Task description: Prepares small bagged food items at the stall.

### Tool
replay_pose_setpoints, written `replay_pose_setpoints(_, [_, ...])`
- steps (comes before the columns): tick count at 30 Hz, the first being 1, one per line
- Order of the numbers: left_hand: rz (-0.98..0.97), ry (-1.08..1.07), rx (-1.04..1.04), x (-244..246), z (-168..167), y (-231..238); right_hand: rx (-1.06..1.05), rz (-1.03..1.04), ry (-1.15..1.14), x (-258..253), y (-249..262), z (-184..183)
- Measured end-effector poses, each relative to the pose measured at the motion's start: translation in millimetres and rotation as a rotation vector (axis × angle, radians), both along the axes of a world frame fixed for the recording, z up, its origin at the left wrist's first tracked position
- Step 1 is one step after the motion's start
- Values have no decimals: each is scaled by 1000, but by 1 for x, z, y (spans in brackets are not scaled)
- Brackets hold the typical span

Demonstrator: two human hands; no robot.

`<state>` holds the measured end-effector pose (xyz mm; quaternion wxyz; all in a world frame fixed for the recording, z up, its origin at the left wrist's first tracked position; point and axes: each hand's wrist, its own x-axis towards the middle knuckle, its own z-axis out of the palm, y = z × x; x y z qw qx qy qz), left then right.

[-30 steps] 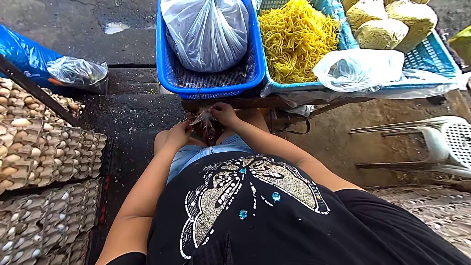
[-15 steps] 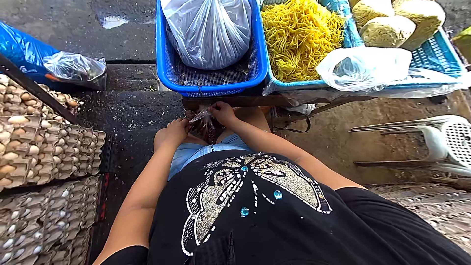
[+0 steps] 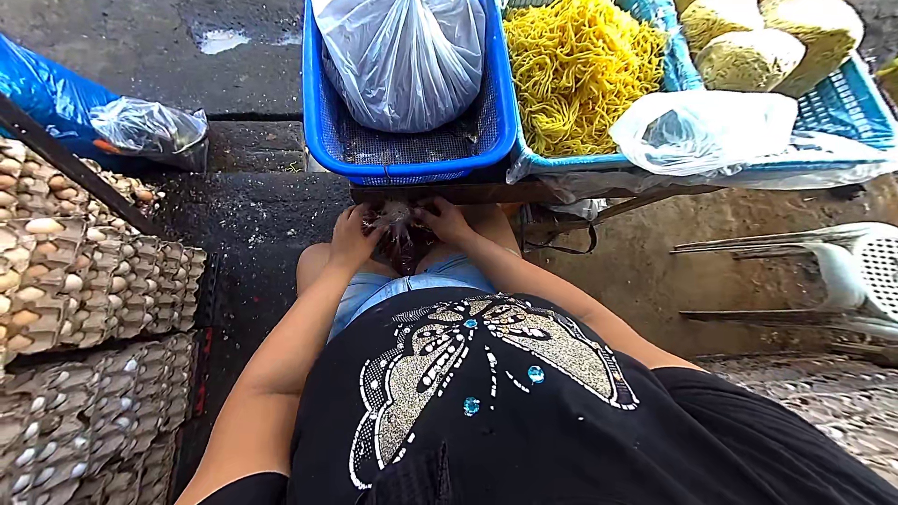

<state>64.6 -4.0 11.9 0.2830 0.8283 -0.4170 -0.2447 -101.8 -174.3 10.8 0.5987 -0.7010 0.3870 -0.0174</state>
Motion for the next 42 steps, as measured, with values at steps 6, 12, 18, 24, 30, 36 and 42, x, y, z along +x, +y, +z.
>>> replay_pose_setpoints(6, [0, 84, -41, -22, -2, -41, -113, 82, -47, -1, 8, 6])
replay_pose_setpoints(12, [-7, 8, -48, -20, -10, -47, -328, 134, -133, -10, 13, 11])
replay_pose_setpoints(18, [-40, 62, -175, -19, -9, -38, -942, 120, -683, -5, 6, 79])
replay_pose_setpoints(24, [-17, 104, -162, -18, -6, -40, -1208, 6, -393, 12, -39, 105])
replay_pose_setpoints(30, [40, 220, -196, -24, -7, -42, -1303, 39, -196, 20, -39, 92])
replay_pose_setpoints(36, [158, 681, -334, -18, -5, -40, -1352, 29, -189, 21, -40, 89])
replay_pose_setpoints(42, [216, 824, -457, -28, 4, -42, -1352, 16, -183, 21, -40, 90])
